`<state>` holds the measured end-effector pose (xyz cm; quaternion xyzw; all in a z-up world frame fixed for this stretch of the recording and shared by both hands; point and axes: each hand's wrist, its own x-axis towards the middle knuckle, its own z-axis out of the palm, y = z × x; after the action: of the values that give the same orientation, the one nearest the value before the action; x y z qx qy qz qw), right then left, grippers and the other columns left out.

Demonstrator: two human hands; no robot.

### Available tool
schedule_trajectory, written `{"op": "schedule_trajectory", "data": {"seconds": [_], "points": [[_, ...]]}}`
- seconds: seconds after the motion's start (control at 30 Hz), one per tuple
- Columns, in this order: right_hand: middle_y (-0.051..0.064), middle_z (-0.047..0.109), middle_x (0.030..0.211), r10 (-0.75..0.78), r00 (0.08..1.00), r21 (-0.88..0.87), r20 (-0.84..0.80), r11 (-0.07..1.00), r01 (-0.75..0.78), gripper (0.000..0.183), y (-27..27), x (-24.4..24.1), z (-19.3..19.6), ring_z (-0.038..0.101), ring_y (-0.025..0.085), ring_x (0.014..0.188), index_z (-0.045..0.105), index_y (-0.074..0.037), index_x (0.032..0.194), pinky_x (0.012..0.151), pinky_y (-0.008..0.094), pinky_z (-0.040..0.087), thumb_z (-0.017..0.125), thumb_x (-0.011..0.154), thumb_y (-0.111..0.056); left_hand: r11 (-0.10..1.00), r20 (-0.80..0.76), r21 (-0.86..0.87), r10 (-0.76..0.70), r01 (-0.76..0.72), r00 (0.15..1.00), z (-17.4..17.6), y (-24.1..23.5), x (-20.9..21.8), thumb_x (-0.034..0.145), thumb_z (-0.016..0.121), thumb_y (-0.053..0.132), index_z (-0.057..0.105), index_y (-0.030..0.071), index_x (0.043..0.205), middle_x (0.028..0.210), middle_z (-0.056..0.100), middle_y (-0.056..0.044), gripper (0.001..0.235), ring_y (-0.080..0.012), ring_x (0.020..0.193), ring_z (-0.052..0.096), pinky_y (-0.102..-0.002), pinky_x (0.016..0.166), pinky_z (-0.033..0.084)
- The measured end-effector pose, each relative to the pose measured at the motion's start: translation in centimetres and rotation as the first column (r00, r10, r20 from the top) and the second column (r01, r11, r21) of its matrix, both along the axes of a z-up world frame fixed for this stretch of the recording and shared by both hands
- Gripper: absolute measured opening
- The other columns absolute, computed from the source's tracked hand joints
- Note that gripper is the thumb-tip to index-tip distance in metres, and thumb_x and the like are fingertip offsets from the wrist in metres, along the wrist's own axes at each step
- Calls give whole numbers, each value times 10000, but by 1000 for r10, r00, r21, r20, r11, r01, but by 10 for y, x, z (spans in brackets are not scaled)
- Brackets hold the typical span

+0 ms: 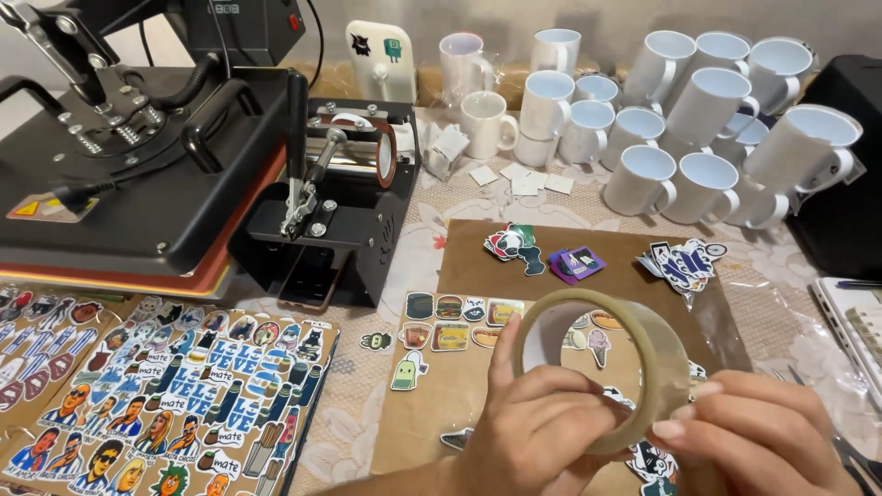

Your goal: The person places various stickers onto a brown paper bag, smoothing them down with their fingers. They then use a roll of clear packing tape to cover the stickers, cutting the tape with scissors and pressing it down to secure the items.

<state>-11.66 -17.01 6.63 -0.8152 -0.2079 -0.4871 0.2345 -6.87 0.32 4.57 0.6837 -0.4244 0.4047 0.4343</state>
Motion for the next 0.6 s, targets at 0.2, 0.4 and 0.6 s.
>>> {"op": "schedule_trajectory", "data": {"seconds": [0.2, 0.4, 0.6], "points": [[18, 670, 1011, 17, 996, -78, -86, 997, -23, 120, -16, -6, -1, 661, 233, 1007, 706, -127, 981, 932, 308, 564, 643, 881, -148, 1000, 1, 17, -4, 4, 1000, 2, 0, 1, 962, 657, 42, 694, 66, 907, 791, 712, 2, 70, -189, 856, 692, -690, 1164, 179], [-9, 658, 959, 50, 998, -101, 25, 994, -48, 127, -20, 7, -11, 630, 198, 939, 723, -149, 938, 905, 312, 566, 605, 903, -180, 1000, -19, 10, -20, 20, 1000, -5, -1, 3, 971, 693, 94, 690, 59, 920, 787, 709, -6, 62, -201, 871, 704, -696, 1170, 145], [-11, 647, 934, 94, 993, -113, 77, 990, -85, 82, -23, 13, -15, 606, 179, 890, 708, -146, 938, 818, 296, 549, 639, 894, -153, 998, -51, 7, -61, 61, 997, -2, 1, 0, 965, 683, 69, 682, 42, 924, 791, 705, -17, 50, -213, 875, 695, -696, 1177, 138]]}}
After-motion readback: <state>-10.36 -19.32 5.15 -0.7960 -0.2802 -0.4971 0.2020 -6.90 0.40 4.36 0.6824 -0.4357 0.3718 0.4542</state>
